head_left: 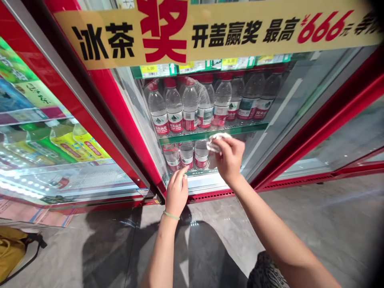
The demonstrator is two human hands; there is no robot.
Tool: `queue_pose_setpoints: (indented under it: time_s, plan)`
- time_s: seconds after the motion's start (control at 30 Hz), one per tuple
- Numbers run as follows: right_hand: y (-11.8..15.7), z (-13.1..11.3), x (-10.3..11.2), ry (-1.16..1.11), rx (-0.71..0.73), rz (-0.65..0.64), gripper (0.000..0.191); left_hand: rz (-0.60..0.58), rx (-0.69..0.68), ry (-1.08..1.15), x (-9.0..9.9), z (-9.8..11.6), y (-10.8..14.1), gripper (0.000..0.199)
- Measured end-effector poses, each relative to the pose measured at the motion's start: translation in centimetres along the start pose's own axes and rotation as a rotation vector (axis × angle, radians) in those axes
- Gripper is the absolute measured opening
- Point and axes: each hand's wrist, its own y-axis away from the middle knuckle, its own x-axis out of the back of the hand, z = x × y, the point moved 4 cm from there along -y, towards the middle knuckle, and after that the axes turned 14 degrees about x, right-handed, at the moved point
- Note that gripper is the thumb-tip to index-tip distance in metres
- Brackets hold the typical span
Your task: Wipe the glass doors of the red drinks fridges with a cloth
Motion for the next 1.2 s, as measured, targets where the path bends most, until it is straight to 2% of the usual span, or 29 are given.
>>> queue_pose_setpoints:
  time_s: [0.07,0.1,0.17,0.27,0.33,0.4,0.5,0.57,0.67,0.73,0.77,0.83,0.97,1.03,1.1,1.2]
  plan:
    - [-1.6,0.7,0.4,0.043,-0.089,0.097,0.028,-0.004,-0.009,-0.011,0.0,0.2,0.0,0.035]
    - [-1.2,0.4,0.4,0.056,-0.091,0.117,0.028,-0.005,-0.01,-0.013,0.0,0.2,-0.1,0.036]
    - [1.6,-1.0,-0.1,0.052,-0.001,0.061,0.03,-0.004,-0.008,-0.005,0.0,0.2,-0.2,0.036]
    - [7.9,-3.6,-1.4,-0.024,0.164,-0.142,0.029,0.007,0.013,0.028,-0.5,0.1,-0.4,0.036]
    - [10.9,-4.4,-1.7,-0.069,0.193,-0.229,0.027,0.005,0.024,0.047,-1.0,0.2,-0.4,0.036]
    - [11.9,-3.9,-1.4,-0.07,0.165,-0.248,0.029,-0.01,0.019,0.056,-1.7,0.4,-0.5,0.036]
    - [11.3,-0.2,0.2,-0.003,-0.023,-0.153,0.032,-0.034,-0.005,0.059,-2.6,1.0,-0.5,0.037]
    - [11.3,3.7,2.1,0.078,-0.208,-0.014,0.033,-0.047,-0.014,0.054,-3.1,1.3,-0.5,0.038]
    - [12.9,9.5,5.0,0.205,-0.564,0.254,0.033,-0.06,-0.015,0.041,-3.6,1.4,-0.4,0.039]
    - [14.3,11.2,5.8,0.25,-0.763,0.397,0.037,-0.058,-0.012,0.036,-3.8,1.4,-0.4,0.039]
    - [14.5,11.0,5.7,0.259,-0.795,0.419,0.041,-0.05,-0.013,0.035,-3.9,1.4,-0.4,0.039]
    - [13.8,8.9,4.6,0.242,-0.698,0.361,0.05,-0.032,-0.022,0.032,-4.1,1.7,-0.5,0.037]
    - [10.4,1.6,0.9,0.038,-0.194,0.058,0.055,0.014,-0.029,0.041,-4.9,2.5,-0.6,0.035]
    - [9.5,0.2,0.4,-0.051,-0.074,-0.038,0.049,0.041,-0.015,0.055,-5.2,2.6,-0.7,0.034]
    - [9.1,1.8,1.4,-0.057,-0.097,-0.032,0.043,0.056,-0.005,0.071,-5.3,2.5,-0.7,0.033]
    - [9.8,7.7,4.9,0.062,-0.332,0.155,0.04,0.043,-0.002,0.077,-5.2,2.4,-0.7,0.034]
